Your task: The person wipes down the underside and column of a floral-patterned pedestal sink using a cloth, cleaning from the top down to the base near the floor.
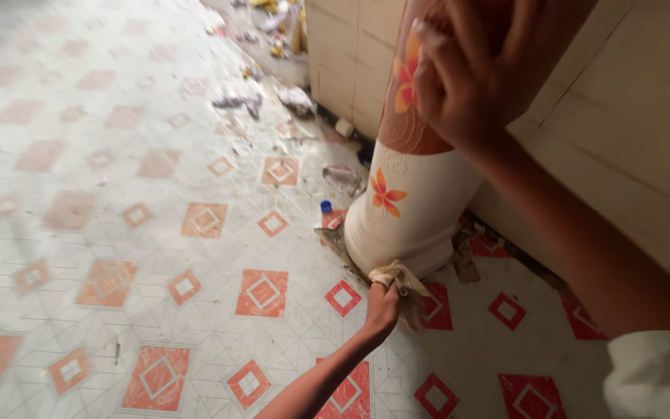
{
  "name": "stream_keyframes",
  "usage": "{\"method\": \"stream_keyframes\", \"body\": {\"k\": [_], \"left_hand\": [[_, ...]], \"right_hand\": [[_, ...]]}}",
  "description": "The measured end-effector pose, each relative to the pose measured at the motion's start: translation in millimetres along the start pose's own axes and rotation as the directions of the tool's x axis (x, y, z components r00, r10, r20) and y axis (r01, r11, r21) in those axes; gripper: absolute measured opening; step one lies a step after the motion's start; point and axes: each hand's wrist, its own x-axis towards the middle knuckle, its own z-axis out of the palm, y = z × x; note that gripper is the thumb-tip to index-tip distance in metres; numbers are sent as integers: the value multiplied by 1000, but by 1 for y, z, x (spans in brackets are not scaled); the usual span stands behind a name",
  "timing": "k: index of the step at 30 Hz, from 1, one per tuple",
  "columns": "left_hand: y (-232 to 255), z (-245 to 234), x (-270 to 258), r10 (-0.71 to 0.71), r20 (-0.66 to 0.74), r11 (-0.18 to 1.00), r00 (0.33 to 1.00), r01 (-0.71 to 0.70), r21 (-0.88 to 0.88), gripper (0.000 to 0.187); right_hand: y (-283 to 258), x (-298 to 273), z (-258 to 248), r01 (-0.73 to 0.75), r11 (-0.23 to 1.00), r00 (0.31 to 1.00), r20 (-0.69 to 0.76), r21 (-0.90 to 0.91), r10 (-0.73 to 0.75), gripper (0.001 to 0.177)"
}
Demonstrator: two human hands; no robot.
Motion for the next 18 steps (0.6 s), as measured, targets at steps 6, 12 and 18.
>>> {"method": "stream_keyframes", "body": {"k": [6,12,18], "left_hand": [[119,7,3,-19,181,996,983,35,-85,22],[276,-8,22,294,338,952,894,-306,-19,20],[370,26,-14,682,192,630,706,-700,336,59]], "right_hand": [[-9,-7,-12,-122,983,982,162,135,99,24],[-31,-32,-21,-674,334,717,692,659,83,40],[-37,-2,-61,-863,-506,41,999,18,-36,62]]}}
